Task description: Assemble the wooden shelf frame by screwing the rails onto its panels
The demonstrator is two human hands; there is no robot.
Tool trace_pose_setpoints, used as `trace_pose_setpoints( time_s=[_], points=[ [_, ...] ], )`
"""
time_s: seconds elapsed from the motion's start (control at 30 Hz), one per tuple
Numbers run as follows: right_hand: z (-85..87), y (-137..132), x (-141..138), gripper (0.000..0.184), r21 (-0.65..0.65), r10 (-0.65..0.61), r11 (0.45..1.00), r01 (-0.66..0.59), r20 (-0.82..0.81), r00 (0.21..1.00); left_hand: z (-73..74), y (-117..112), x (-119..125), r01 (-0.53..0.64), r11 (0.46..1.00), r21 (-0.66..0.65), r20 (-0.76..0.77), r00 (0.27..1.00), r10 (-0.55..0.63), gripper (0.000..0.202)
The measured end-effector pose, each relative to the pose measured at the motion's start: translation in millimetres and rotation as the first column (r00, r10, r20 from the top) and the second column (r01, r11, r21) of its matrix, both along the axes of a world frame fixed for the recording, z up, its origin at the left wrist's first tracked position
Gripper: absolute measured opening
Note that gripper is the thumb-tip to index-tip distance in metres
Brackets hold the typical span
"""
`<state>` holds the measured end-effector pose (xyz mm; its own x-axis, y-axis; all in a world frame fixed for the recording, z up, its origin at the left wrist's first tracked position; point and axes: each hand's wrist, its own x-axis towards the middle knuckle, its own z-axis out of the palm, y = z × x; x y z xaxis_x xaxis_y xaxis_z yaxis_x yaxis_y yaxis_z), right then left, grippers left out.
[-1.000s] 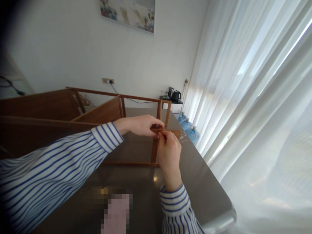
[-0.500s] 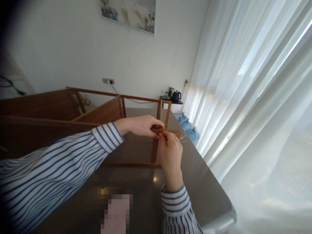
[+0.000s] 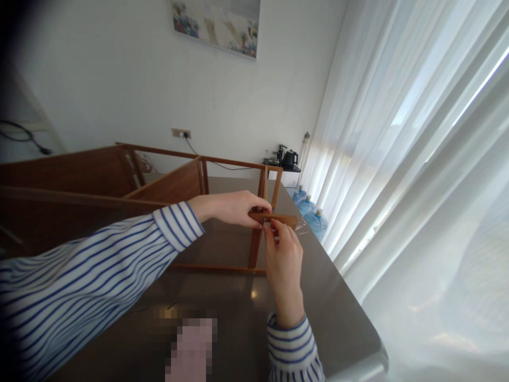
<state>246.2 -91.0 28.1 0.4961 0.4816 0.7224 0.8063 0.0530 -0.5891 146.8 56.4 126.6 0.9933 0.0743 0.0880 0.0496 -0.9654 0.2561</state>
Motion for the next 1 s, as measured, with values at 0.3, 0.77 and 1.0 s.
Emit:
trace_pose_setpoints(
  time_s=[0.3,0.77,1.0],
  points=[
    [-19.8,-19,-6,0.026,-0.024,0.036,0.999,-0.037,-0.031,0.999,5.4,-8,-16,-0.09,0.996,0.022,-0.022,0.996,0.09,0.072],
    [-38.8,-25,-36,0.02,-0.232,0.328,0.922,-0.309,0.048,0.943,-26.0,-53,-194,-0.231,0.973,0.004,-0.046,0.972,0.231,0.023],
    [-50.6,-13,-64,0.02,-0.379,0.503,0.817,-0.434,0.1,0.859,-109.0,-37,-242,-0.494,0.866,0.08,-0.256,0.829,0.497,0.024]
  ],
)
